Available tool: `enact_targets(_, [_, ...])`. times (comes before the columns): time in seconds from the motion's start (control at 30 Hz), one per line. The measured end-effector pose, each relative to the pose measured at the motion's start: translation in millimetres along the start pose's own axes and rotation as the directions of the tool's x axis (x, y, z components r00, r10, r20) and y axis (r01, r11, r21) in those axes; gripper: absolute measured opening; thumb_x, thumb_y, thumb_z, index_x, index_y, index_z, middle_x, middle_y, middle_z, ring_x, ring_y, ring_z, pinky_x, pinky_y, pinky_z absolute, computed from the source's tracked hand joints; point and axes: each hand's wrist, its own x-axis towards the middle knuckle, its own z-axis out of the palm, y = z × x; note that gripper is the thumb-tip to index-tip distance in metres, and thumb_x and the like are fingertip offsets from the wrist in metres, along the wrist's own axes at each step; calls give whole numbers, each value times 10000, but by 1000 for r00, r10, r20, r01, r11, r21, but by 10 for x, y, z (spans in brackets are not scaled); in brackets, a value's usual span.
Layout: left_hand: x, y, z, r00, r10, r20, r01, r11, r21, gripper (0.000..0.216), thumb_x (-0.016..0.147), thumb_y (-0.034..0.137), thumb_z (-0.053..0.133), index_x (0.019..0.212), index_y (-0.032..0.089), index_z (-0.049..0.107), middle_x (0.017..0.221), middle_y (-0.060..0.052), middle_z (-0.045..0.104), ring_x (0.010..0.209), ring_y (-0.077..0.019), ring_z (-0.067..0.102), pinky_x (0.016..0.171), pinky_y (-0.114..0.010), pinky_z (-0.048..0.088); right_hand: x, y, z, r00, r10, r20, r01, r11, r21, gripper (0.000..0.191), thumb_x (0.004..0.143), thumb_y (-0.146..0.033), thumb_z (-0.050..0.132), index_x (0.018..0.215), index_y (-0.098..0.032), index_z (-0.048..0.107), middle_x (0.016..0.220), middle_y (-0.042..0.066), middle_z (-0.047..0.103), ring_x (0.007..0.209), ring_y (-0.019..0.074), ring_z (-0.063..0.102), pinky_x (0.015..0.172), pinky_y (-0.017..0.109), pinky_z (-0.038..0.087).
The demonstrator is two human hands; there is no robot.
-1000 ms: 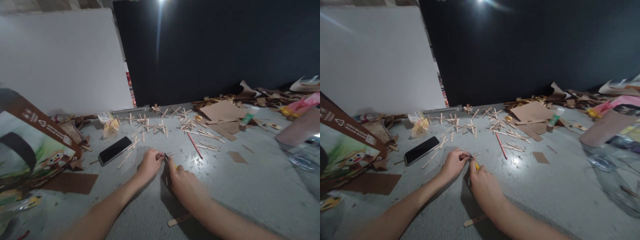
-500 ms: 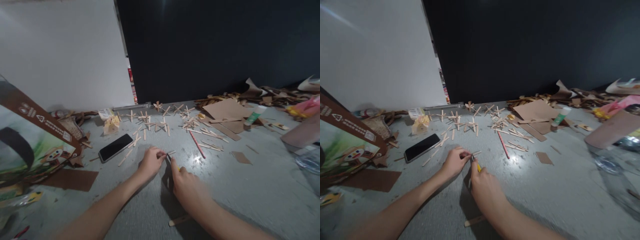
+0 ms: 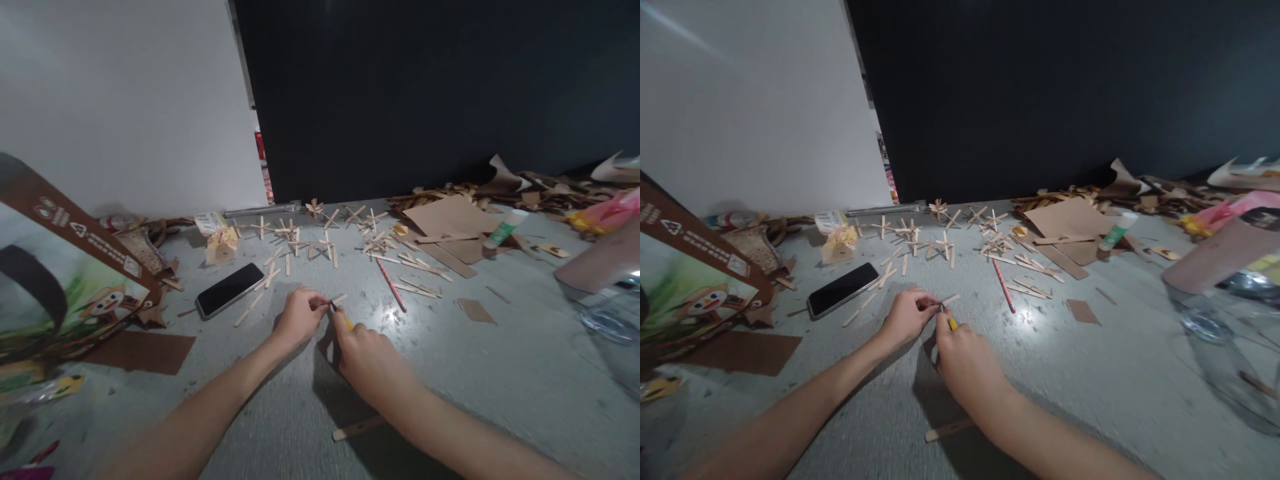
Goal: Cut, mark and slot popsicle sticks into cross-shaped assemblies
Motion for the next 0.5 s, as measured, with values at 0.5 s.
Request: enact_targets(0.5, [-54,20,-57,983,89,-163,-95,995,-26,66,853,172,711,855,187,775,831,-44,713,768,-190,650,742,-309,492,30,96,146,989,62,-137,-51,995,87,520,1007,-98,488,1518,-190,456,1015,111,721,787,233,776,541,268,408])
